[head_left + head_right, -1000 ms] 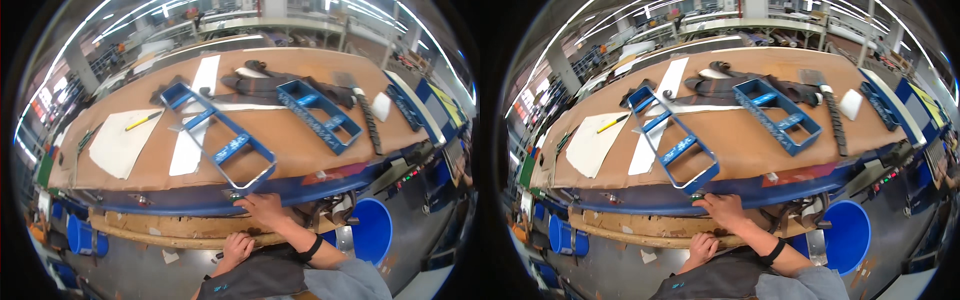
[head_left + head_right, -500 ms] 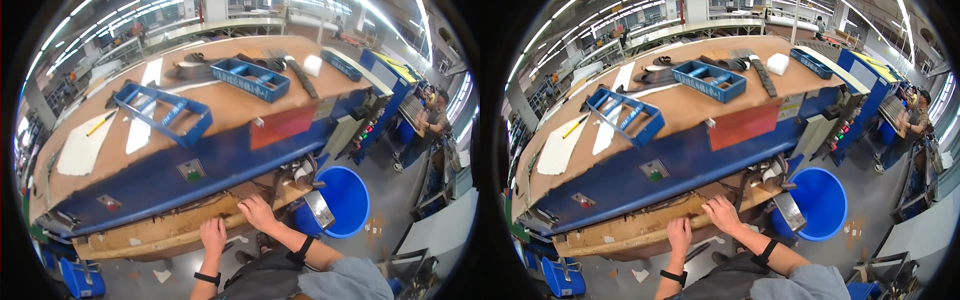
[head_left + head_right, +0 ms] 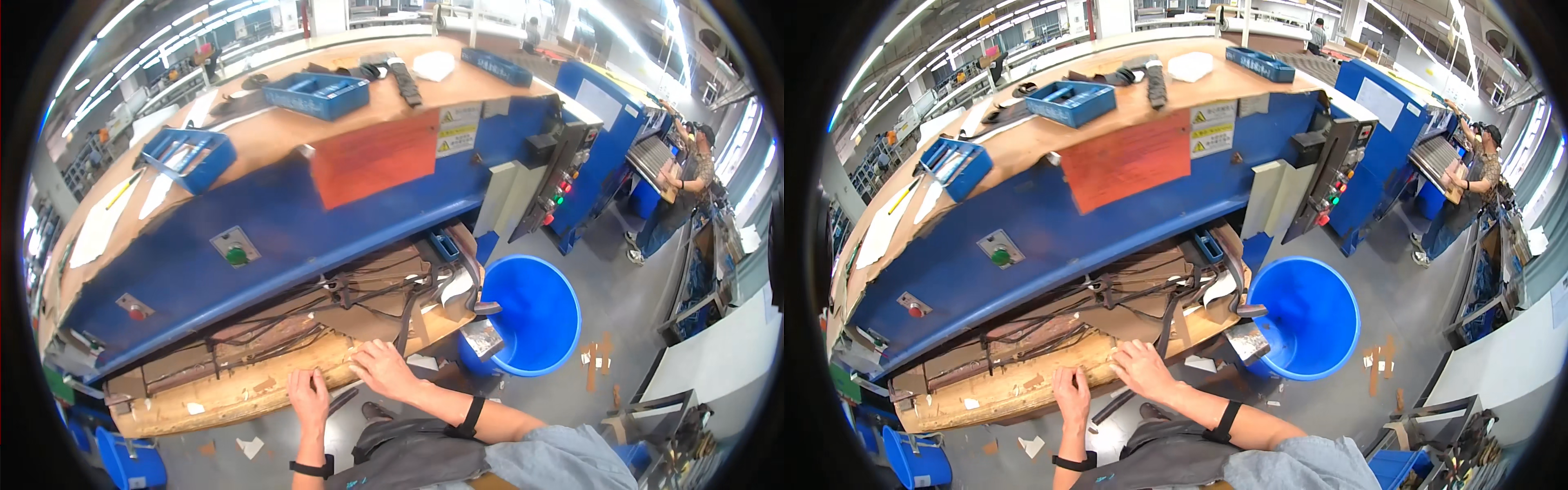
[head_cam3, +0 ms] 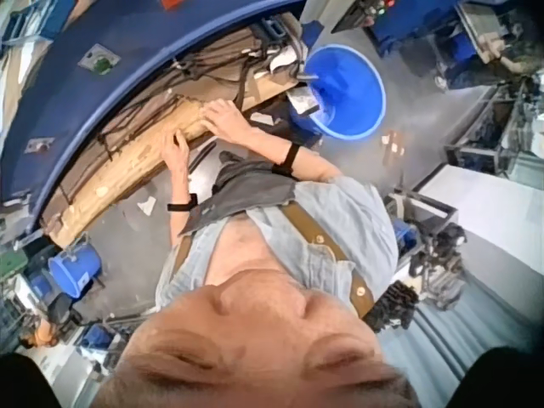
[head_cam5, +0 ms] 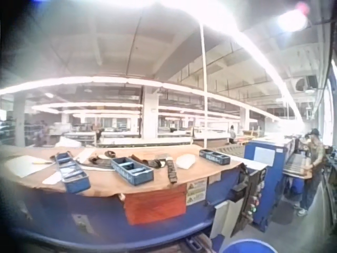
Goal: The person removes cardboard dividers from a large wooden crate containing plaid fabric. They then use a blue metal frame to press and align the edges of the fabric, securing it with white tape. The person handles the materials one at a time, repeatedly adjusting the frame and applying tape to the fabric edges.
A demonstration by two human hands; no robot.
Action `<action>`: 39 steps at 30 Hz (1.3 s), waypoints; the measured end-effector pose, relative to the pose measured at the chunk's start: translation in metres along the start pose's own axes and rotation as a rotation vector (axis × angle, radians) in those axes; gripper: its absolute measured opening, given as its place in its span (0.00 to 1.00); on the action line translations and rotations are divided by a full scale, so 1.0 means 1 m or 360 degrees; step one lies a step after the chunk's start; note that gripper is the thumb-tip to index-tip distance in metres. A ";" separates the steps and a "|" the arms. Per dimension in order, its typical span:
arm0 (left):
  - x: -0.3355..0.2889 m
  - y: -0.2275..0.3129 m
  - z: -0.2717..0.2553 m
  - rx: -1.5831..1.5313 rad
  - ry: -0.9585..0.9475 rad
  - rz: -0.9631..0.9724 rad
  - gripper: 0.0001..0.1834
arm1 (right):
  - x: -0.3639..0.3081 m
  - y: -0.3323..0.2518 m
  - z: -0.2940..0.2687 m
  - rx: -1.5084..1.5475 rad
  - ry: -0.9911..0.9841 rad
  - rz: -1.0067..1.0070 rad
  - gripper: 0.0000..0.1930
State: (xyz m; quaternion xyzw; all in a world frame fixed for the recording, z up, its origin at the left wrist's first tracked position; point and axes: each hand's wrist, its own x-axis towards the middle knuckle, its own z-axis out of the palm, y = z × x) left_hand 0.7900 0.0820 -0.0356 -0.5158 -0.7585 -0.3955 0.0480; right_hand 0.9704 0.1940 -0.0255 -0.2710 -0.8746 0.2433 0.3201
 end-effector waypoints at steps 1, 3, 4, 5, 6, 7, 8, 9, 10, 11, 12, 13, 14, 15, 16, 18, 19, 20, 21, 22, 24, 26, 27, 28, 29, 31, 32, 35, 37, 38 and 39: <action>-0.010 0.004 -0.003 0.0014 -0.0021 -0.0022 0.06 | -0.011 -0.003 -0.004 0.0063 -0.0025 -0.0004 0.12; -0.027 0.013 -0.009 0.0045 -0.0063 -0.0064 0.07 | -0.033 -0.001 -0.022 0.0282 -0.0196 0.0077 0.15; -0.036 0.018 -0.018 0.0074 -0.0098 -0.0112 0.08 | -0.043 -0.002 -0.030 0.0421 -0.0261 0.0117 0.16; -0.045 0.020 -0.023 0.0090 -0.0134 -0.0129 0.08 | -0.050 -0.004 -0.042 0.0554 -0.0320 0.0149 0.17; -0.054 0.021 -0.028 0.0107 -0.0173 -0.0145 0.09 | -0.061 -0.004 -0.062 0.0648 -0.0324 0.0177 0.18; -0.057 0.018 -0.029 0.0115 -0.0187 -0.0150 0.09 | -0.061 0.000 -0.079 0.0643 -0.0330 0.0201 0.17; -0.064 0.021 -0.036 0.0169 -0.0254 -0.0155 0.09 | -0.067 0.000 -0.101 0.0655 -0.0351 0.0256 0.17; -0.068 0.027 -0.043 0.0202 -0.0321 -0.0226 0.10 | -0.072 0.003 -0.122 0.0663 -0.0371 0.0299 0.16; -0.071 0.033 -0.047 0.0231 -0.0381 -0.0296 0.10 | -0.078 0.009 -0.141 0.0585 -0.0335 0.0342 0.15; -0.070 0.042 -0.049 0.0250 -0.0442 -0.0360 0.10 | -0.084 0.018 -0.157 0.0497 -0.0293 0.0388 0.15; -0.065 0.056 -0.050 0.0257 -0.0383 -0.0228 0.08 | -0.091 0.030 -0.168 0.0380 -0.0173 0.0375 0.13; -0.056 0.079 -0.049 0.0260 -0.0321 -0.0106 0.07 | -0.097 0.039 -0.175 0.0354 0.0046 0.0335 0.12; -0.036 0.088 -0.033 0.0248 -0.0220 0.0055 0.05 | -0.091 0.055 -0.179 0.0276 0.0020 0.0499 0.11; -0.030 0.112 -0.025 0.0140 -0.0193 0.0147 0.02 | -0.092 0.059 -0.193 0.0211 0.0069 0.0518 0.10; -0.023 0.136 -0.015 0.0029 -0.0153 0.0248 0.04 | -0.092 0.064 -0.203 0.0113 0.0079 0.0581 0.10; -0.014 0.177 0.007 0.0009 -0.0426 0.0262 0.24 | -0.091 0.074 -0.210 -0.0081 0.0157 0.0607 0.13; -0.010 0.193 0.024 -0.0040 -0.0544 0.0309 0.31 | -0.091 0.079 -0.209 -0.0181 0.0216 0.0570 0.15; -0.008 0.208 0.041 -0.0010 -0.0641 0.0398 0.36 | -0.095 0.089 -0.205 -0.0261 0.0184 0.0540 0.22; 0.002 0.202 0.074 -0.0060 -0.0728 0.0549 0.40 | -0.088 0.099 -0.190 -0.0347 0.0245 0.0506 0.25; -0.006 0.216 0.088 -0.0043 -0.0846 0.0541 0.42 | -0.093 0.096 -0.189 -0.0367 0.0197 0.0527 0.28; -0.018 0.232 0.109 -0.0046 -0.0887 0.0550 0.43 | -0.102 0.100 -0.180 -0.0370 0.0097 0.0516 0.37; -0.035 0.233 0.124 0.0040 -0.0879 0.0563 0.42 | -0.110 0.093 -0.175 -0.0354 -0.0007 0.0649 0.37; -0.044 0.230 0.129 0.0091 -0.0879 0.0553 0.42 | -0.114 0.089 -0.173 -0.0348 -0.0061 0.0716 0.38; -0.044 0.218 0.140 0.0125 -0.0835 0.0594 0.41 | -0.111 0.093 -0.161 -0.0403 -0.0013 0.0679 0.38; -0.044 0.205 0.147 0.0130 -0.0808 0.0639 0.41 | -0.108 0.095 -0.151 -0.0421 0.0003 0.0706 0.38; -0.052 0.191 0.151 0.0145 -0.0797 0.0671 0.41 | -0.107 0.092 -0.141 -0.0432 -0.0028 0.0780 0.38; -0.057 0.192 0.149 0.0133 -0.0813 0.0661 0.41 | -0.111 0.092 -0.141 -0.0445 -0.0036 0.0783 0.37; -0.056 0.183 0.146 0.0099 -0.0794 0.0691 0.42 | -0.114 0.096 -0.127 -0.0493 0.0015 0.0727 0.37; -0.055 0.178 0.146 0.0060 -0.0771 0.0710 0.42 | -0.115 0.100 -0.123 -0.0513 0.0044 0.0651 0.36; -0.057 0.177 0.146 0.0058 -0.0746 0.0707 0.42 | -0.115 0.099 -0.125 -0.0475 0.0026 0.0665 0.36; -0.058 0.177 0.146 0.0072 -0.0740 0.0710 0.42 | -0.115 0.099 -0.126 -0.0459 0.0020 0.0664 0.35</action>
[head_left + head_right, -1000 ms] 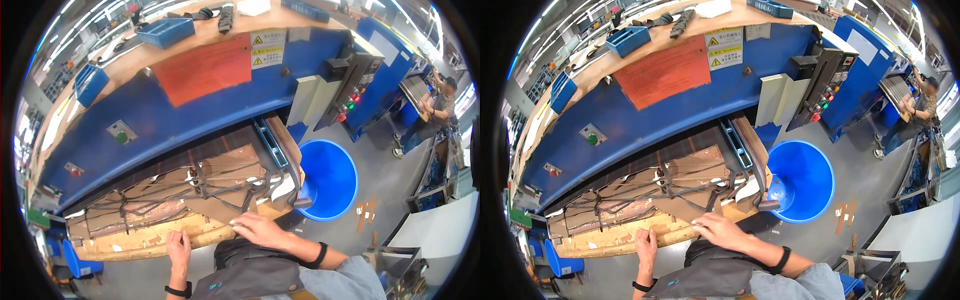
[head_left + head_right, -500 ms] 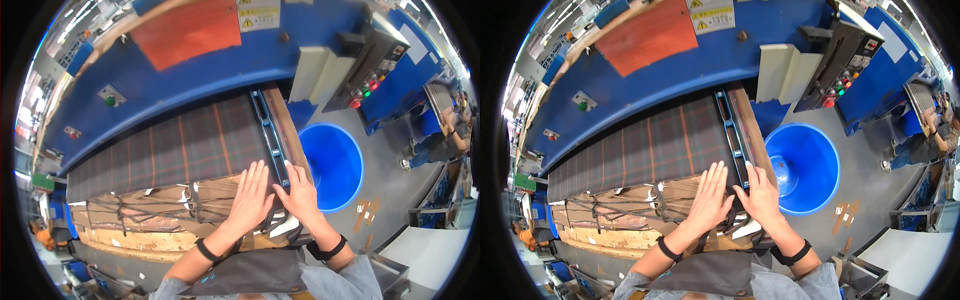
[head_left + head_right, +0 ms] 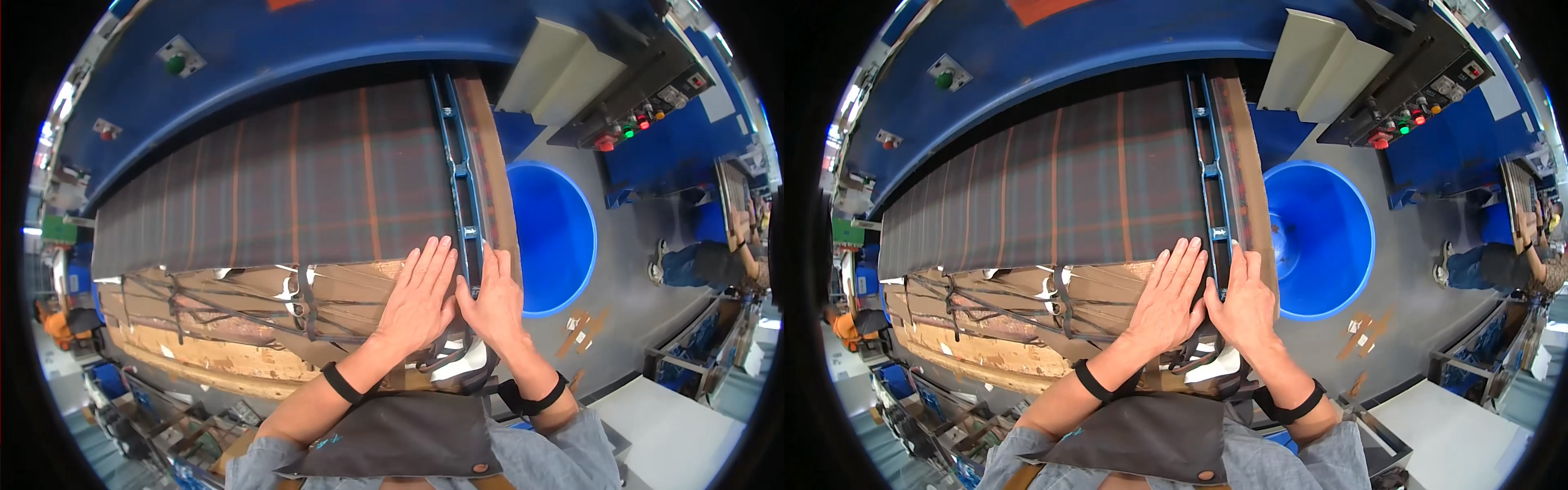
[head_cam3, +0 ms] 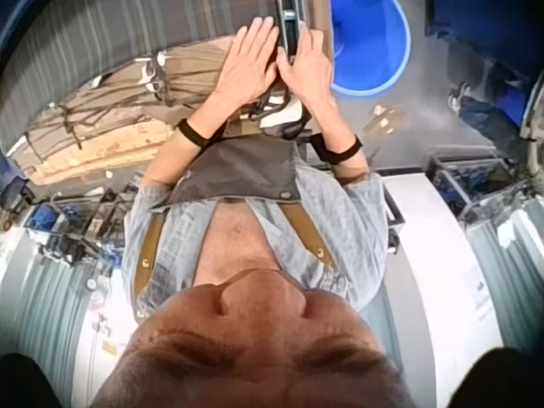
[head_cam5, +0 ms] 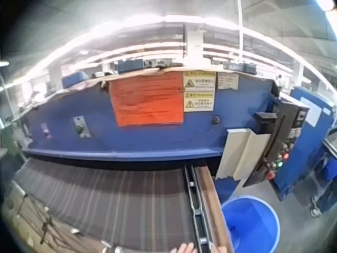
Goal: The person removes cardboard dividers from a large wooden crate containing plaid fabric. They then use a blue metal frame to press and align the edges of the fabric, securing it with white tape. The person handles the materials one at a time, repeatedly adjusting the frame and applying tape to the fabric edges.
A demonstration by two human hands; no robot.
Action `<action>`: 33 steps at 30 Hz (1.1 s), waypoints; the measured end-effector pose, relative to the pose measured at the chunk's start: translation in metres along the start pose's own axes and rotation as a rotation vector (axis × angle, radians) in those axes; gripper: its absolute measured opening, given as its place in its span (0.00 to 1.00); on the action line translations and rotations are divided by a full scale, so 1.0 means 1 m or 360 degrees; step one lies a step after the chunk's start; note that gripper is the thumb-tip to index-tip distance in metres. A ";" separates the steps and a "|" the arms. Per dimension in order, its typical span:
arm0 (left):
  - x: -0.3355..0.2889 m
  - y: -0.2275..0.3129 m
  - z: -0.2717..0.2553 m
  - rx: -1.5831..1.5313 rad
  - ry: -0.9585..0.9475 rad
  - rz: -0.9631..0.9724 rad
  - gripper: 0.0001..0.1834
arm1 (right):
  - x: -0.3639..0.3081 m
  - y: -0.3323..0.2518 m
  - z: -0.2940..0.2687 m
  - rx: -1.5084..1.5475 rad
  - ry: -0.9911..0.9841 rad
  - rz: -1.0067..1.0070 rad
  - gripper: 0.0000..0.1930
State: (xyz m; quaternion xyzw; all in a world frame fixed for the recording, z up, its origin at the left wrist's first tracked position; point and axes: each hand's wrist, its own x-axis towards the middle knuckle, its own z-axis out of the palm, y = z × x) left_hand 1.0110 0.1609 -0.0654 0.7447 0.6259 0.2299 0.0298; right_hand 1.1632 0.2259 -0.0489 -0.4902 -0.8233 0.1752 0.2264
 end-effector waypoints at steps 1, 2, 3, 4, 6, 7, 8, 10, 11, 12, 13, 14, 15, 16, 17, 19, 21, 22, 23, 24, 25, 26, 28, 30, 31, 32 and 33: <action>-0.001 -0.001 -0.001 0.0017 0.0008 0.0010 0.42 | 0.000 0.000 0.001 0.0013 0.0003 -0.0001 0.35; -0.001 -0.002 -0.001 0.0033 0.0016 0.0020 0.41 | 0.001 0.000 0.002 0.0025 0.0007 -0.0002 0.35; -0.001 -0.004 -0.001 0.0036 0.0026 0.0028 0.41 | 0.001 -0.001 0.000 0.0032 0.0019 -0.0007 0.35; -0.002 -0.004 0.000 0.0036 0.0030 0.0023 0.41 | 0.001 -0.003 -0.003 0.0040 0.0017 -0.0013 0.34; -0.003 -0.004 -0.001 0.0025 0.0041 0.0018 0.41 | 0.002 -0.005 -0.012 0.0061 0.0019 -0.0037 0.34; -0.003 -0.004 -0.001 0.0018 0.0041 0.0019 0.41 | 0.002 -0.006 -0.018 0.0081 0.0023 -0.0050 0.33; -0.004 -0.005 -0.002 0.0011 0.0040 0.0019 0.41 | 0.003 -0.008 -0.024 0.0101 0.0026 -0.0064 0.33; -0.005 -0.006 -0.002 0.0016 0.0053 0.0021 0.41 | 0.005 -0.014 -0.030 0.0158 -0.0010 -0.0005 0.32; -0.004 -0.008 -0.002 0.0020 0.0059 0.0029 0.41 | 0.005 -0.013 -0.028 0.0159 -0.0007 0.0000 0.32; -0.004 -0.008 -0.003 0.0028 0.0057 0.0034 0.41 | 0.005 -0.012 -0.025 0.0160 -0.0005 0.0004 0.32; -0.004 -0.008 -0.003 0.0034 0.0051 0.0034 0.42 | 0.004 -0.008 -0.020 0.0141 0.0006 0.0000 0.33; -0.003 -0.007 -0.003 0.0041 0.0046 0.0034 0.42 | 0.002 -0.003 -0.015 0.0123 0.0016 -0.0004 0.33; -0.003 -0.006 -0.002 0.0046 0.0046 0.0040 0.42 | 0.001 0.000 -0.012 0.0105 0.0026 -0.0008 0.34; -0.004 -0.006 -0.002 0.0055 0.0042 0.0043 0.41 | 0.000 0.000 -0.010 0.0089 0.0034 -0.0016 0.34; -0.005 -0.006 -0.002 0.0064 0.0038 0.0046 0.41 | 0.000 0.001 -0.009 0.0072 0.0042 -0.0023 0.34; -0.006 -0.005 -0.002 0.0060 -0.0001 0.0027 0.42 | 0.001 -0.003 -0.009 0.0035 0.0036 -0.0018 0.35; -0.007 -0.005 -0.002 0.0058 -0.0020 0.0015 0.43 | 0.009 -0.011 -0.009 -0.0007 0.0006 0.0005 0.36; -0.007 -0.006 -0.001 0.0056 -0.0014 0.0020 0.42 | 0.014 -0.012 -0.007 -0.0068 0.0061 -0.0024 0.37; -0.006 -0.006 -0.001 0.0054 -0.0008 0.0024 0.42 | 0.020 -0.012 -0.002 -0.0130 0.0117 -0.0052 0.38; -0.006 -0.006 -0.002 0.0058 -0.0011 0.0030 0.42 | 0.027 -0.013 0.001 -0.0191 0.0172 -0.0080 0.38; -0.005 -0.006 -0.002 0.0057 -0.0011 0.0032 0.42 | 0.034 -0.015 0.000 -0.0194 0.0139 -0.0041 0.39; -0.005 -0.005 -0.001 0.0056 -0.0011 0.0034 0.42 | 0.041 -0.017 -0.001 -0.0199 0.0128 -0.0028 0.39; -0.005 -0.005 0.000 0.0055 -0.0006 0.0043 0.42 | 0.054 -0.020 -0.002 -0.0208 0.0103 -0.0016 0.38; -0.006 -0.005 0.001 0.0034 0.0001 0.0050 0.41 | 0.058 -0.021 -0.009 -0.0170 0.0027 -0.0048 0.37; -0.007 -0.007 0.000 0.0019 0.0010 0.0052 0.41 | 0.059 -0.022 -0.012 -0.0155 0.0000 -0.0059 0.36; -0.007 -0.009 -0.001 0.0003 0.0018 0.0054 0.41 | 0.060 -0.024 -0.014 -0.0140 -0.0027 -0.0068 0.36; -0.007 -0.012 -0.002 -0.0044 0.0030 0.0065 0.40 | 0.061 -0.027 -0.019 -0.0069 -0.0019 -0.0058 0.33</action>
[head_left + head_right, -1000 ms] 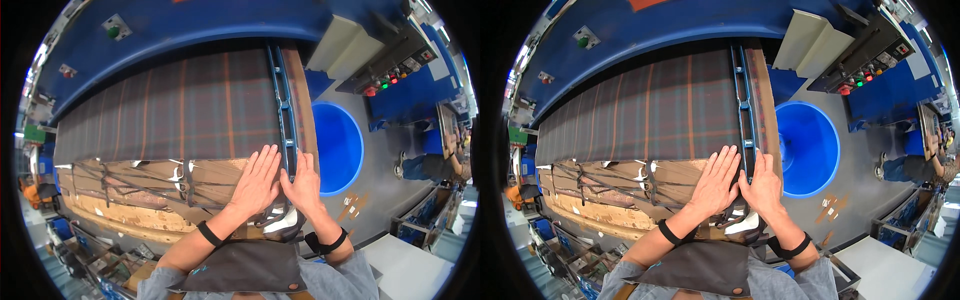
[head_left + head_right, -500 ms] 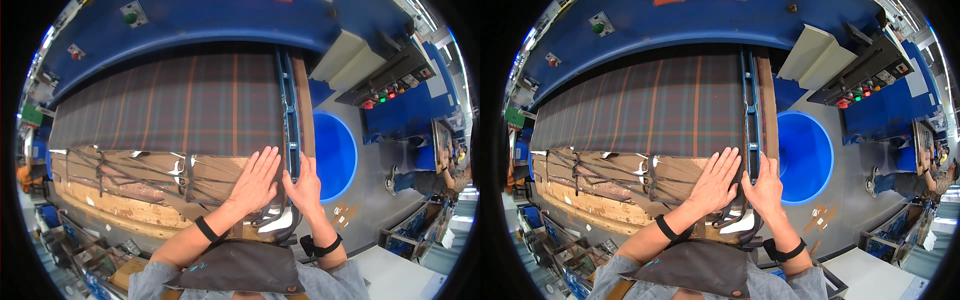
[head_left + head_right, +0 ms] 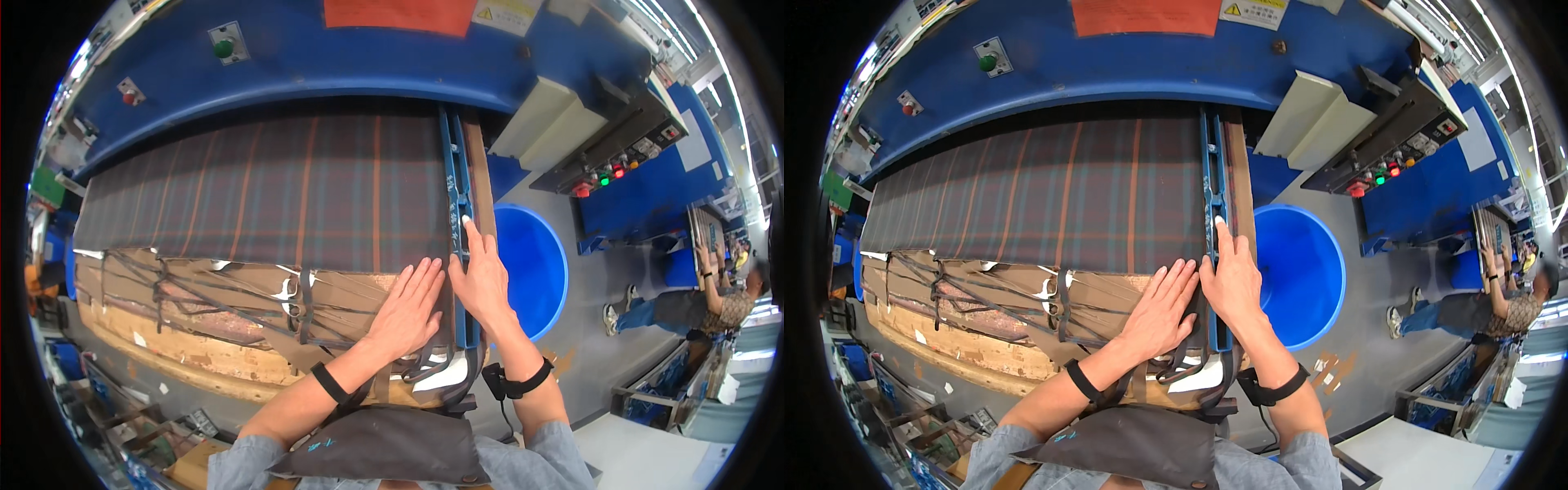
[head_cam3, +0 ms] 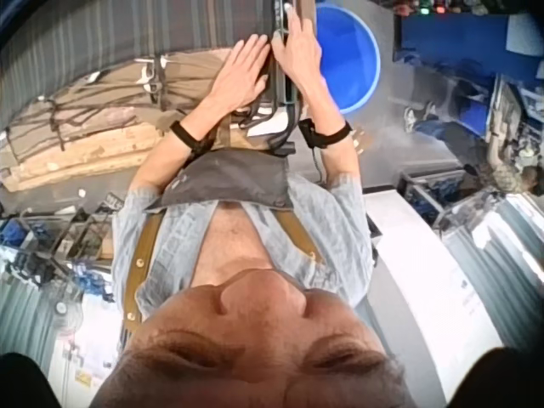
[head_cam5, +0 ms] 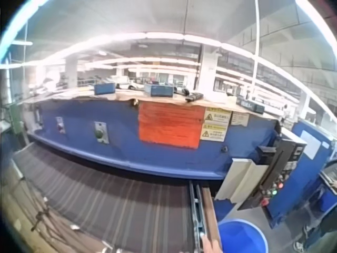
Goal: The person removes cardboard dividers from a large wooden crate containing plaid fabric. They then use a blue metal frame to press and align the edges of the fabric, securing it with white tape. The person handles the materials one at a time, repeatedly adjusting the frame and applying tape to the fabric edges.
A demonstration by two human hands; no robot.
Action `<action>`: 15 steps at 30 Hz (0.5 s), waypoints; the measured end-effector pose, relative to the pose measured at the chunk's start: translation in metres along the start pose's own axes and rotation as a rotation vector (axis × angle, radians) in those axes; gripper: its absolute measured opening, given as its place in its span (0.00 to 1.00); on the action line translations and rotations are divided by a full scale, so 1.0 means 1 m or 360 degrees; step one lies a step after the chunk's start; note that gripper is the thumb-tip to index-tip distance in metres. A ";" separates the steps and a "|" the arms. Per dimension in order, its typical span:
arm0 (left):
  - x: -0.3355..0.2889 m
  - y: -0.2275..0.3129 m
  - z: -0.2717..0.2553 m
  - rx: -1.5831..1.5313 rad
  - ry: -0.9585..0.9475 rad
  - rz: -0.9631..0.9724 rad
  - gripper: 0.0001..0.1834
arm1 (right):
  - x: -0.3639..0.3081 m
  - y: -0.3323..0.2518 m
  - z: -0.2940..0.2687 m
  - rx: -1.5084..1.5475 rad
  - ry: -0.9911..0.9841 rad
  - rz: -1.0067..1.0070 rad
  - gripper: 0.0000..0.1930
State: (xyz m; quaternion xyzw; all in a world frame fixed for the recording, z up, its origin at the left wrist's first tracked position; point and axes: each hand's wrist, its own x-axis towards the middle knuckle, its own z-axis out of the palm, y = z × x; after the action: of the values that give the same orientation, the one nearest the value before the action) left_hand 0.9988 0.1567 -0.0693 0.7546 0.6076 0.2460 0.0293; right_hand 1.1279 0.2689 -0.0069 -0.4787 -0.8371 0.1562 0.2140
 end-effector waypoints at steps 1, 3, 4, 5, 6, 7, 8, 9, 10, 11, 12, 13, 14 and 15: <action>-0.001 -0.001 0.000 -0.0050 0.0012 0.0005 0.39 | 0.001 0.000 -0.003 -0.0005 -0.0045 -0.0001 0.32; 0.001 -0.002 0.000 -0.0186 0.0071 -0.0007 0.37 | 0.003 0.001 -0.008 -0.0017 -0.0133 -0.0003 0.31; 0.002 -0.003 0.001 -0.0278 0.0115 -0.0025 0.36 | 0.003 0.000 -0.011 -0.0013 -0.0163 0.0004 0.31; 0.004 -0.003 0.001 -0.0370 0.0159 -0.0041 0.35 | 0.004 -0.001 -0.013 -0.0010 -0.0191 0.0012 0.30; 0.007 -0.002 0.000 -0.0546 0.0239 -0.0075 0.34 | 0.005 -0.002 -0.016 -0.0008 -0.0220 0.0021 0.30; 0.011 0.001 -0.003 -0.0721 0.0315 -0.0109 0.33 | 0.006 0.000 -0.020 0.0016 -0.0250 0.0022 0.30; 0.015 0.004 -0.004 -0.0896 0.0390 -0.0141 0.33 | 0.008 0.002 -0.024 0.0040 -0.0279 0.0024 0.30; 0.021 0.005 -0.004 -0.1100 0.0348 -0.0269 0.32 | 0.009 0.003 -0.027 0.0062 -0.0309 0.0028 0.30; 0.026 0.003 -0.005 -0.1292 0.0313 -0.0403 0.32 | 0.011 -0.004 -0.031 0.0095 -0.0332 0.0045 0.28; 0.031 0.001 -0.006 -0.1482 0.0283 -0.0528 0.31 | 0.015 -0.006 -0.032 0.0134 -0.0343 0.0007 0.27; 0.037 -0.009 0.016 -0.1705 0.0335 -0.0597 0.29 | 0.017 -0.005 -0.033 0.0174 -0.0354 -0.0032 0.26; 0.045 -0.008 0.014 -0.2040 0.0315 -0.0734 0.29 | 0.017 -0.001 -0.035 0.0209 -0.0364 -0.0050 0.25; 0.056 -0.009 0.011 -0.2374 0.0290 -0.0870 0.28 | 0.019 0.002 -0.036 0.0229 -0.0361 -0.0072 0.24; 0.064 -0.011 0.007 -0.2709 0.0260 -0.1006 0.28 | 0.021 0.005 -0.037 0.0250 -0.0360 -0.0095 0.23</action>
State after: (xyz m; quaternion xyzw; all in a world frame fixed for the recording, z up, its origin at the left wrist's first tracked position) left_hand 1.0011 0.2209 -0.0581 0.2568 0.3995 0.6445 0.5993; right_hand 1.1409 0.2919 0.0267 -0.4146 -0.8549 0.2678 0.1598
